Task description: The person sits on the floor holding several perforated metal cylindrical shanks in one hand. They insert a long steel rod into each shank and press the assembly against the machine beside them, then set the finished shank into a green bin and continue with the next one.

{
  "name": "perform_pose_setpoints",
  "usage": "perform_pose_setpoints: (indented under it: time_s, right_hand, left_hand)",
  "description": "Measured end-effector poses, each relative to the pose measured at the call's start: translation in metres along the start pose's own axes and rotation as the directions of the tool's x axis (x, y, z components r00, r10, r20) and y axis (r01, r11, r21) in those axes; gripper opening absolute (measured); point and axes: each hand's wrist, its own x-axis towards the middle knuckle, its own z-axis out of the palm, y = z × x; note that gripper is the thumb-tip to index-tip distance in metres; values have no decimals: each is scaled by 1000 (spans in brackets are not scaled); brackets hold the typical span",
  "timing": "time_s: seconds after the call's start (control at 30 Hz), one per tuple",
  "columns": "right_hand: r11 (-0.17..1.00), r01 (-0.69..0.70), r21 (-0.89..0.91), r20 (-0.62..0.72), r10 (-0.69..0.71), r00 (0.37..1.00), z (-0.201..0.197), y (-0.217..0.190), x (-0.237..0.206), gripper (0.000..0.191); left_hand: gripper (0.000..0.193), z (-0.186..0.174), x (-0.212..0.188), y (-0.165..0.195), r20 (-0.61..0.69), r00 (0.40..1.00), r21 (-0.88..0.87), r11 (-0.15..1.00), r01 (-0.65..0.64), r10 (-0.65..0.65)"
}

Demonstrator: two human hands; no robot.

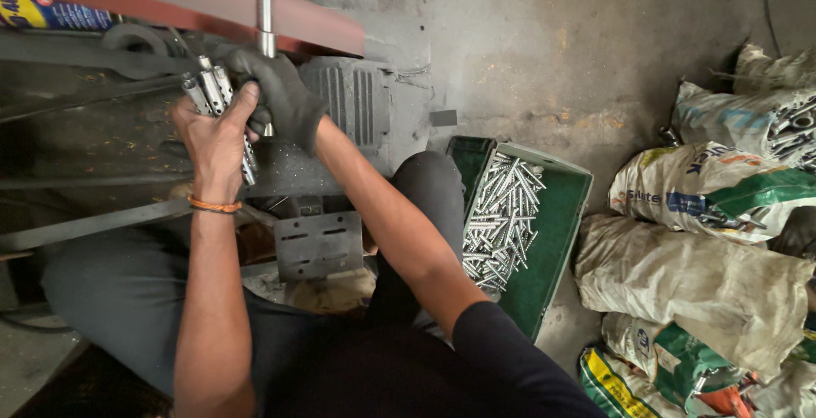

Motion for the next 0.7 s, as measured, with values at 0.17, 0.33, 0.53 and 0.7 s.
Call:
perform_pose_setpoints:
  time_s: [0.17,0.33,0.53,0.7]
  right_hand:
    - [985,-104,135,1,105,994,15,0,-6,32]
    - [969,-159,189,-53,172,984,32,3,-21,15]
    - [986,-162,31,-4,162,987,37,23,-61,22]
    - [939,11,-343,199,61,978,21,29,-99,28]
  left_hand:
    - [21,-4,-15,6,-47,999,-114,993,16,-22]
    - [25,-12,-44,9,-165,974,-104,985,139,-155]
    - [22,-20,-94,-14,-208,965,-124,983,135,-159]
    - [19,-17,-124,-20,-170,963,-171,969,181,-210]
